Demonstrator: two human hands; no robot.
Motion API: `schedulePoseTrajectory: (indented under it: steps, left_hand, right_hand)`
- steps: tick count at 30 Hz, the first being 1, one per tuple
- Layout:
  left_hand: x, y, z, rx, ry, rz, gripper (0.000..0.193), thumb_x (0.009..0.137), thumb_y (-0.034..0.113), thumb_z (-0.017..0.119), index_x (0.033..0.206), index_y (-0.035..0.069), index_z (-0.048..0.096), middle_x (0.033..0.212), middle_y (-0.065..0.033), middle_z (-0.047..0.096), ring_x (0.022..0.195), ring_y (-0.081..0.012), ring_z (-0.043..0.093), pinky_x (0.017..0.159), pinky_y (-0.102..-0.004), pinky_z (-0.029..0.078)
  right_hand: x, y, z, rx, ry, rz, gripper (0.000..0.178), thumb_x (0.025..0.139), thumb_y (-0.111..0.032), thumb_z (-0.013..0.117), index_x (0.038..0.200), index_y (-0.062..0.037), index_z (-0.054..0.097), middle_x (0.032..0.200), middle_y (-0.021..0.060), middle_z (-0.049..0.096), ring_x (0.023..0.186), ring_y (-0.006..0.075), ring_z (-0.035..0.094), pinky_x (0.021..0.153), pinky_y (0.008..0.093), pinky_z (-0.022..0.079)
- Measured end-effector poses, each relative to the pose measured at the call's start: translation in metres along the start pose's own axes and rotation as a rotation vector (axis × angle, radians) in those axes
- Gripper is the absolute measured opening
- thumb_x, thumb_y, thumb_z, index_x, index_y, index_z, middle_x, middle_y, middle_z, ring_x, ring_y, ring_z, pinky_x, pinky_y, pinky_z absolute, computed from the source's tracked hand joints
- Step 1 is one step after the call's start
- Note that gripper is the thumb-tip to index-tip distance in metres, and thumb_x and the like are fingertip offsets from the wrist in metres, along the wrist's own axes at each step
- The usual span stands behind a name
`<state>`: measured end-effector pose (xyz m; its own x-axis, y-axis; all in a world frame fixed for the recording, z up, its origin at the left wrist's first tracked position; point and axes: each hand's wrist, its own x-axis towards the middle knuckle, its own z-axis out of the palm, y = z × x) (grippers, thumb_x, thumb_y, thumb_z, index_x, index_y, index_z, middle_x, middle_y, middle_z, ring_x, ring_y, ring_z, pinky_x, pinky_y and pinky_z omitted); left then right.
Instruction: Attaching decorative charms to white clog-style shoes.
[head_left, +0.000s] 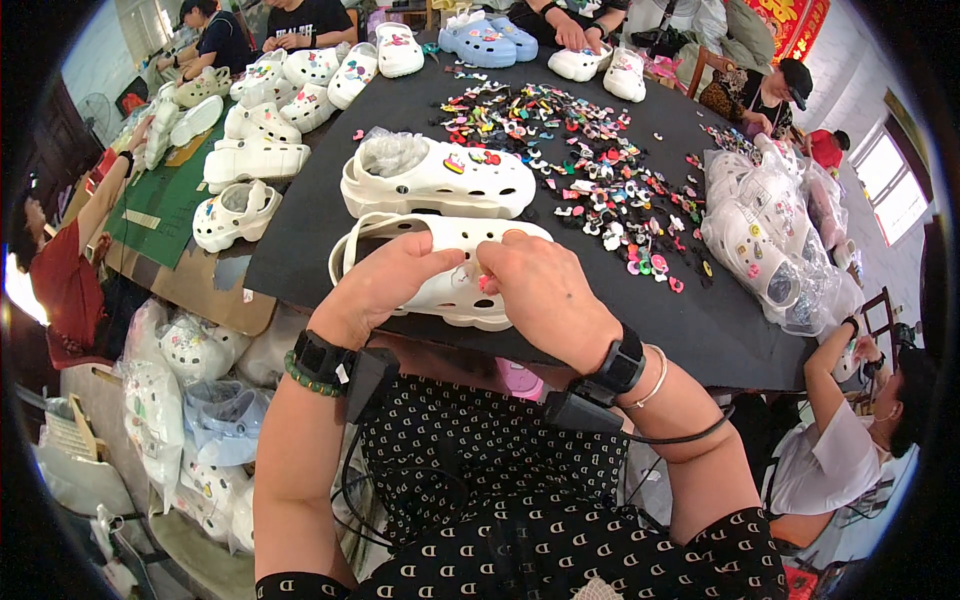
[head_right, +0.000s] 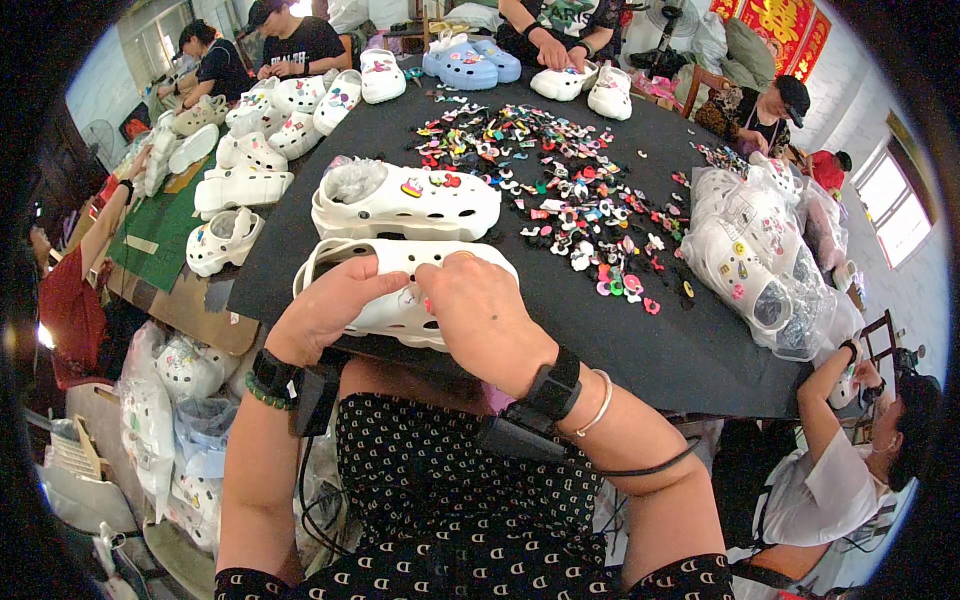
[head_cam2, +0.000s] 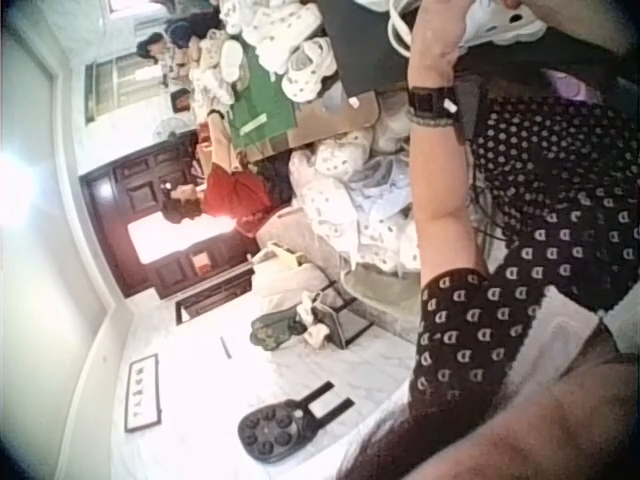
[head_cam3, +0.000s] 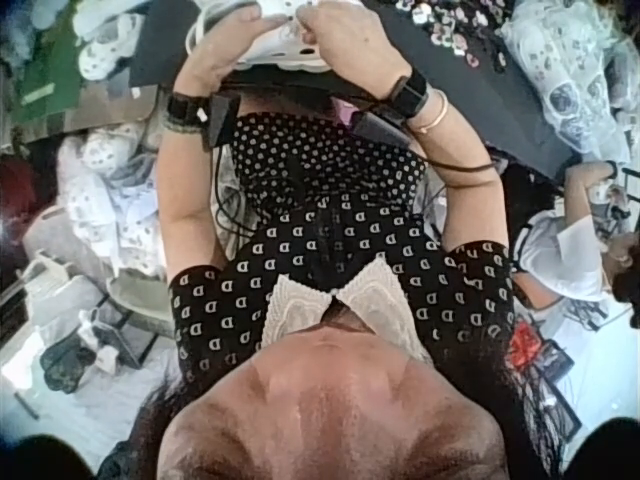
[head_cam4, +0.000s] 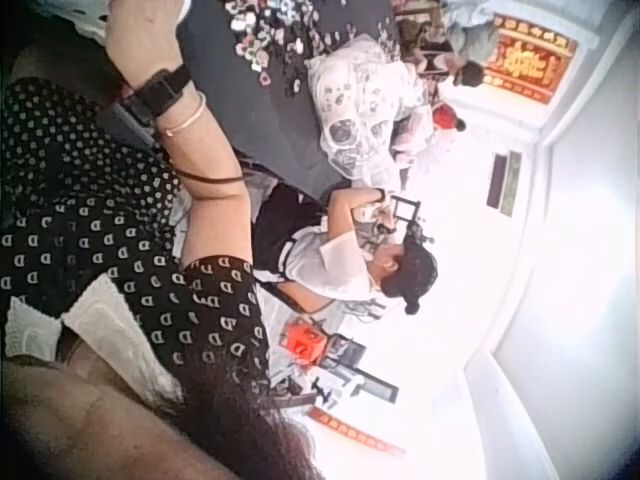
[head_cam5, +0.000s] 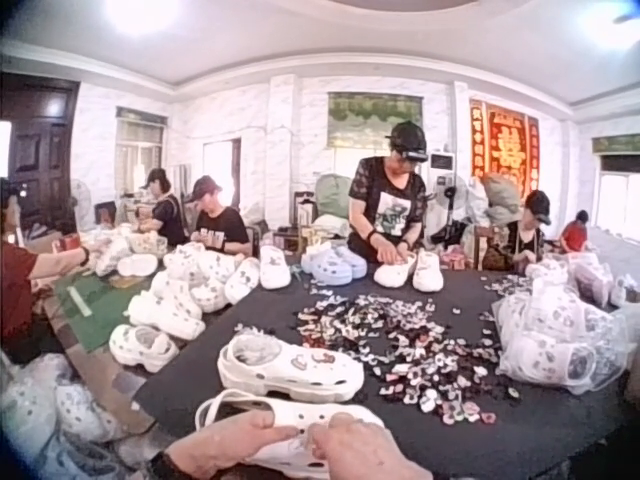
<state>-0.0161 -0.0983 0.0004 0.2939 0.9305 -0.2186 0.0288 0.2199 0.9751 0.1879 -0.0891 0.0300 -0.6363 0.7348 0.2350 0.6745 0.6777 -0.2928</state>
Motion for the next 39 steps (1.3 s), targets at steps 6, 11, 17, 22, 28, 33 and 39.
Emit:
schedulePoseTrajectory:
  steps: [6,11,17,22,28,33,39]
  left_hand:
    - [-0.001,0.001,0.002,0.010,-0.026,0.014,0.031,0.094,0.017,0.063,0.121,0.001,0.062,0.108,-0.0009,0.067,0.093,-0.0089,0.061,0.084,-0.0262,0.049]
    - [0.000,0.006,0.007,0.256,-0.010,0.162,0.039,0.084,0.009,0.071,0.121,0.003,0.060,0.109,-0.0025,0.067,0.094,-0.0113,0.062,0.084,-0.0282,0.049]
    - [-0.006,0.002,0.013,0.224,0.049,0.125,0.047,0.077,0.002,0.072,0.122,0.003,0.059,0.109,-0.0038,0.067,0.096,-0.0122,0.062,0.085,-0.0296,0.050]
    - [-0.011,0.006,0.024,0.211,0.101,0.104,0.042,0.077,0.005,0.073,0.118,0.003,0.062,0.109,-0.0049,0.067,0.096,-0.0127,0.062,0.086,-0.0301,0.049]
    - [-0.005,0.005,0.032,0.362,0.275,0.183,0.037,0.072,0.011,0.081,0.107,0.006,0.070,0.098,-0.0047,0.071,0.087,-0.0138,0.065,0.079,-0.0305,0.050]
    - [0.001,-0.008,0.026,0.288,0.270,0.205,0.037,0.071,0.012,0.080,0.106,0.007,0.071,0.097,-0.0067,0.072,0.085,-0.0175,0.067,0.077,-0.0319,0.051]
    - [0.006,-0.017,0.026,0.489,0.335,0.239,0.040,0.070,0.020,0.081,0.106,0.006,0.071,0.095,-0.0111,0.072,0.085,-0.0237,0.069,0.078,-0.0343,0.053]
  right_hand:
    - [0.000,-0.002,0.001,-0.160,0.049,-0.144,0.006,0.079,-0.008,0.067,0.083,-0.0050,0.063,0.096,0.0094,0.052,0.098,0.0281,0.053,0.080,0.0405,0.044]
    - [0.004,0.007,0.010,-0.235,0.122,-0.159,0.027,0.072,-0.009,0.072,0.098,-0.0069,0.067,0.117,0.0161,0.053,0.108,0.0327,0.052,0.086,0.0461,0.045]
    - [0.009,0.005,0.009,-0.117,0.072,0.046,0.076,0.070,-0.003,0.079,0.135,-0.0116,0.042,0.140,0.0204,0.042,0.122,0.0366,0.048,0.092,0.0519,0.044]
    - [0.020,-0.006,-0.003,-0.100,-0.183,0.129,0.088,0.069,-0.003,0.079,0.145,-0.0154,0.035,0.134,0.0174,0.049,0.116,0.0361,0.051,0.088,0.0538,0.044]
    - [0.020,0.003,0.005,-0.217,-0.065,0.084,0.086,0.070,-0.018,0.081,0.144,-0.0171,0.037,0.118,0.0121,0.058,0.105,0.0334,0.056,0.080,0.0539,0.045]
    - [0.021,0.019,0.001,0.035,-0.170,0.083,0.096,0.067,-0.020,0.085,0.147,-0.0242,0.032,0.135,0.0103,0.052,0.114,0.0337,0.051,0.093,0.0503,0.042]
    - [0.018,0.034,-0.009,0.305,-0.276,0.102,0.088,0.071,-0.022,0.079,0.147,-0.0240,0.033,0.140,0.0102,0.049,0.116,0.0337,0.047,0.098,0.0511,0.037]
